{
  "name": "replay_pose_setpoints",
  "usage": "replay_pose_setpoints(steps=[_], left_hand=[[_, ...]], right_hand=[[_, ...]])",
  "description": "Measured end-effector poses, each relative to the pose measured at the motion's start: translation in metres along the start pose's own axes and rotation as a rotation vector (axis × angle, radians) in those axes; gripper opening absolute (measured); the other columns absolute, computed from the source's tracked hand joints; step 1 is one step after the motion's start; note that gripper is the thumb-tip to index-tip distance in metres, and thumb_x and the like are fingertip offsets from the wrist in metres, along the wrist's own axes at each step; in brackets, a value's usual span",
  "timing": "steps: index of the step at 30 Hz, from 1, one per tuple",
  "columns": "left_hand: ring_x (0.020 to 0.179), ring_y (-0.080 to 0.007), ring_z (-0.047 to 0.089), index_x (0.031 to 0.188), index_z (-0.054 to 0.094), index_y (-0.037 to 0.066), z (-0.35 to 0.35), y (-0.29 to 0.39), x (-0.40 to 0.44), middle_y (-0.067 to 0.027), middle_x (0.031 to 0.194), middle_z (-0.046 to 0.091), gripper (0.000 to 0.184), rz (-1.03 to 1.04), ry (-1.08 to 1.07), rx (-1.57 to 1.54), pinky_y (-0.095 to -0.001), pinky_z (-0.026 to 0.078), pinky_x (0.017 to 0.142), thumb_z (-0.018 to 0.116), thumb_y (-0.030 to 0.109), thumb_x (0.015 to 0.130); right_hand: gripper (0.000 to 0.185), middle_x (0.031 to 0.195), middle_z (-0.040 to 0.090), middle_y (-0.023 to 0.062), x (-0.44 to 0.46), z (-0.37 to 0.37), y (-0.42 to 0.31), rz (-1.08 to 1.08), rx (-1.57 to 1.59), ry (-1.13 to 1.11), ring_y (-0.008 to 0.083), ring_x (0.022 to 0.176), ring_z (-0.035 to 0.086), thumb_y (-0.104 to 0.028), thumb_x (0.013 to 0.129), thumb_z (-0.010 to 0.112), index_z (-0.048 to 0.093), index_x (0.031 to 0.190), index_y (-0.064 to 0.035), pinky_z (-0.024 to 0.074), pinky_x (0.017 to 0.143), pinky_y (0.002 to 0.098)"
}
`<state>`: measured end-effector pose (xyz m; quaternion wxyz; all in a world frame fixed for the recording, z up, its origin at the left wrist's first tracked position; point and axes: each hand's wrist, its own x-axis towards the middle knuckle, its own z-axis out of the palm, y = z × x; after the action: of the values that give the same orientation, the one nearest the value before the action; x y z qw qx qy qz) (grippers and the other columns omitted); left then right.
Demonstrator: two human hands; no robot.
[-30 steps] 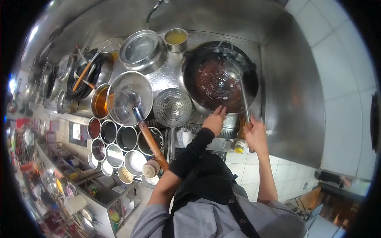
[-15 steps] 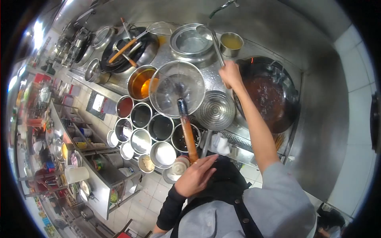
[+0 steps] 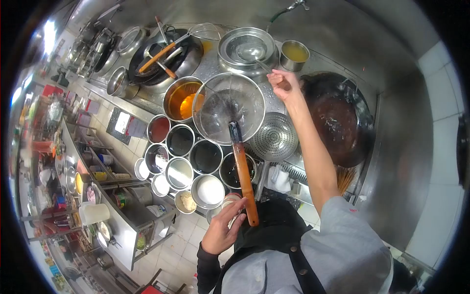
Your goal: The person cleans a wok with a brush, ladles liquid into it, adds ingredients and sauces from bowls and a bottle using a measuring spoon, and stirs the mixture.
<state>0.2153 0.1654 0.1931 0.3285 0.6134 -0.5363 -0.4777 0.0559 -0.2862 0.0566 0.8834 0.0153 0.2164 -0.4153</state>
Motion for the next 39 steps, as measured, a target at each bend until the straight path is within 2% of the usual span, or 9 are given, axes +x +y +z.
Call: replay_pose_setpoints(steps=[7,14,18,25,30,33,34,37,39], left_hand=[[0.116,-0.0233,0.062,0.135,0.059,0.002,0.02,0.015,0.011,-0.0155,0.13,0.064,0.039,0.071,-0.094,0.107,-0.0324,0.052,0.093,0.06,0.0,0.096],[0.09,-0.0237,0.064,0.132,0.062,0.002,0.058,0.057,0.023,-0.0145,0.114,0.069,0.037,0.138,-0.182,0.107,-0.0333,0.052,0.078,0.062,0.003,0.095],[0.084,-0.0254,0.07,0.13,0.062,0.002,0.078,0.056,0.034,-0.0164,0.113,0.069,0.037,0.378,-0.217,0.247,-0.033,0.053,0.076,0.062,0.001,0.093],[0.087,-0.0257,0.07,0.134,0.06,0.004,0.105,0.076,0.038,-0.0153,0.115,0.069,0.039,0.267,-0.329,0.182,-0.0339,0.054,0.078,0.061,0.003,0.095],[0.096,-0.0285,0.068,0.135,0.058,0.003,0.112,0.079,0.041,-0.0159,0.117,0.067,0.039,0.275,-0.37,0.181,-0.0343,0.052,0.083,0.06,0.004,0.097],[0.109,-0.0366,0.065,0.136,0.057,0.003,0.108,0.07,0.041,-0.0186,0.122,0.065,0.039,0.239,-0.363,0.12,-0.0368,0.051,0.091,0.061,0.004,0.097],[0.108,-0.0367,0.065,0.136,0.057,0.003,0.105,0.069,0.04,-0.0185,0.122,0.065,0.039,0.223,-0.348,0.117,-0.0369,0.051,0.091,0.061,0.004,0.097],[0.108,-0.0368,0.066,0.135,0.058,0.003,0.093,0.064,0.035,-0.0184,0.123,0.065,0.038,0.084,-0.313,0.072,-0.0374,0.052,0.091,0.061,0.005,0.097],[0.107,-0.0364,0.066,0.135,0.058,0.003,0.083,0.058,0.033,-0.0184,0.123,0.065,0.038,0.065,-0.274,0.068,-0.0374,0.052,0.09,0.061,0.005,0.097]], right_hand=[[0.015,0.071,0.05,0.0036,-0.098,0.003,0.003,0.082,0.112,-0.082,0.0085,0.05,0.048,-0.002,0.094,0.059,0.047,0.094,0.0071,0.0444,0.045,0.0186],[0.014,0.072,0.052,0.0044,-0.238,-0.01,-0.003,0.032,0.097,-0.144,0.0085,0.053,0.049,-0.006,0.096,0.058,0.052,0.096,0.0066,0.0403,0.044,0.0186],[0.015,0.074,0.053,0.0041,-0.318,-0.028,-0.012,-0.081,0.078,-0.03,0.0071,0.053,0.048,-0.005,0.096,0.058,0.056,0.102,0.008,0.0386,0.043,0.0181],[0.011,0.074,0.055,0.0047,-0.413,-0.062,-0.025,-0.271,-0.075,0.222,0.0068,0.052,0.046,-0.006,0.096,0.06,0.06,0.1,0.0041,0.0358,0.042,0.0196],[0.012,0.068,0.057,0.0055,-0.432,-0.094,-0.03,-0.453,-0.512,0.553,0.0109,0.05,0.052,-0.006,0.088,0.067,0.058,0.09,0.0007,0.0392,0.04,0.0267],[0.016,0.07,0.063,0.0055,-0.441,-0.106,-0.025,-0.364,-1.204,0.753,0.0104,0.056,0.059,-0.006,0.088,0.065,0.062,0.1,0.0028,0.0391,0.041,0.0275],[0.024,0.07,0.068,0.0147,-0.443,-0.086,-0.015,-0.332,-1.411,0.906,0.0239,0.063,0.069,-0.003,0.086,0.062,0.064,0.108,0.0069,0.0502,0.051,0.0371],[0.037,0.083,0.068,0.0276,-0.432,-0.089,0.011,-0.679,-2.132,0.988,0.0405,0.072,0.069,0.0,0.085,0.057,0.062,0.12,0.0087,0.0551,0.065,0.0466],[0.058,0.092,0.065,0.0339,-0.414,-0.084,0.015,-0.667,-2.093,0.851,0.0494,0.082,0.066,0.002,0.082,0.057,0.05,0.139,0.0072,0.0532,0.076,0.0523]])
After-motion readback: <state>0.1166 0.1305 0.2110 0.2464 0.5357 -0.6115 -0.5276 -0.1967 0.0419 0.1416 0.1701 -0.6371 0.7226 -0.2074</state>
